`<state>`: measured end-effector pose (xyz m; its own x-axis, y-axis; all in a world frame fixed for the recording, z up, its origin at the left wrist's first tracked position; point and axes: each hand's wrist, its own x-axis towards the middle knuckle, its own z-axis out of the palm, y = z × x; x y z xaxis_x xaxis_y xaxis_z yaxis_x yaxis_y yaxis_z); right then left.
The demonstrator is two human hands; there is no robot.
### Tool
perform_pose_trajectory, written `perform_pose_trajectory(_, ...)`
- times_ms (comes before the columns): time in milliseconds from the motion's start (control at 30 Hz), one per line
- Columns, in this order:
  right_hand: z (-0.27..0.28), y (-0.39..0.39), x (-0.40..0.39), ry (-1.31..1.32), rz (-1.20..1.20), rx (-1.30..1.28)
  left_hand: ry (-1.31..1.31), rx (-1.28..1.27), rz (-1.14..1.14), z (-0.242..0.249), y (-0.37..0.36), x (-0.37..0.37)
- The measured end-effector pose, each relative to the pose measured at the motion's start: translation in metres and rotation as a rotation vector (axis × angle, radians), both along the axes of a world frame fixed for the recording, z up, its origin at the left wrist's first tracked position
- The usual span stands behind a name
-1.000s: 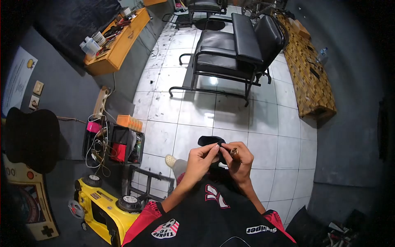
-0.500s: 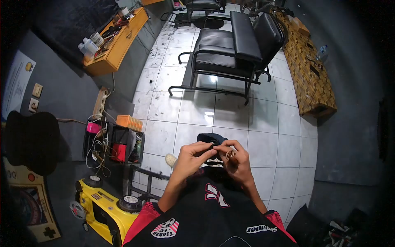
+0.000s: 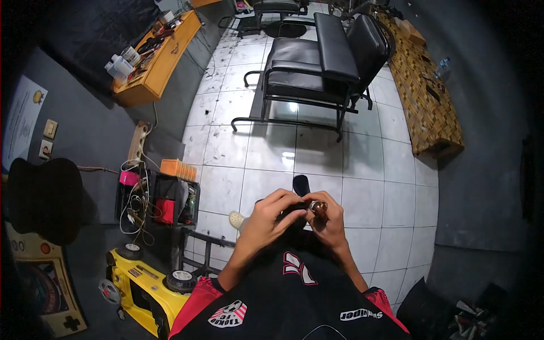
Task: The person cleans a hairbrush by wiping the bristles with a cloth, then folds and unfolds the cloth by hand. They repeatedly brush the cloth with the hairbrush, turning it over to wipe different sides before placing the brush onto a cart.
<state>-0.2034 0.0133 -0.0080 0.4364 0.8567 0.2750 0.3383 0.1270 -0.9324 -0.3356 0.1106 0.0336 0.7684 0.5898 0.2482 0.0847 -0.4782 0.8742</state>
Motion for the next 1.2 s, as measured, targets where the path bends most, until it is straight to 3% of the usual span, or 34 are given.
perform_pose_trajectory(67,0.0,0.0,-0.003,-0.045,-0.042,-0.004,0.018,0.016,0.025,-0.004,-0.002,-0.001)
perform_pose_trajectory(167,-0.006,-0.003,-0.007,0.163,-0.107,-0.117,0.007,0.05,0.061,-0.009,0.001,-0.002)
perform_pose_trajectory(300,-0.003,-0.002,-0.002,-0.039,0.106,-0.093,-0.04,0.04,0.136,-0.005,0.002,-0.006)
perform_pose_trajectory(367,-0.018,-0.004,0.004,-0.083,0.275,-0.141,-0.058,0.072,0.19,0.0,0.005,-0.01)
perform_pose_trajectory(467,-0.053,-0.008,0.013,-0.134,0.33,-0.25,-0.156,0.139,0.299,0.009,0.015,-0.016)
perform_pose_trajectory(567,-0.1,-0.022,0.029,-0.207,0.239,-0.347,-0.213,0.254,0.482,0.016,0.026,-0.032)
perform_pose_trajectory(667,-0.105,-0.032,0.044,-0.217,0.118,-0.483,-0.224,0.336,0.681,0.022,0.037,-0.048)
perform_pose_trajectory(867,-0.091,-0.033,0.056,-0.129,-0.058,-0.285,-0.194,0.405,0.755,0.009,0.054,-0.069)
perform_pose_trajectory(967,-0.079,-0.036,0.063,-0.357,-0.145,-0.012,-0.149,0.368,0.82,0.004,0.064,-0.083)
perform_pose_trajectory(1067,-0.057,-0.043,0.068,-0.456,-0.225,-0.022,-0.093,0.305,0.782,0.0,0.068,-0.094)
perform_pose_trajectory(1133,-0.04,-0.043,0.077,-0.667,-0.332,0.055,-0.115,0.275,0.786,-0.002,0.067,-0.093)
perform_pose_trajectory(1200,-0.021,-0.044,0.084,-0.653,-0.377,0.105,-0.111,0.265,0.79,-0.005,0.065,-0.096)
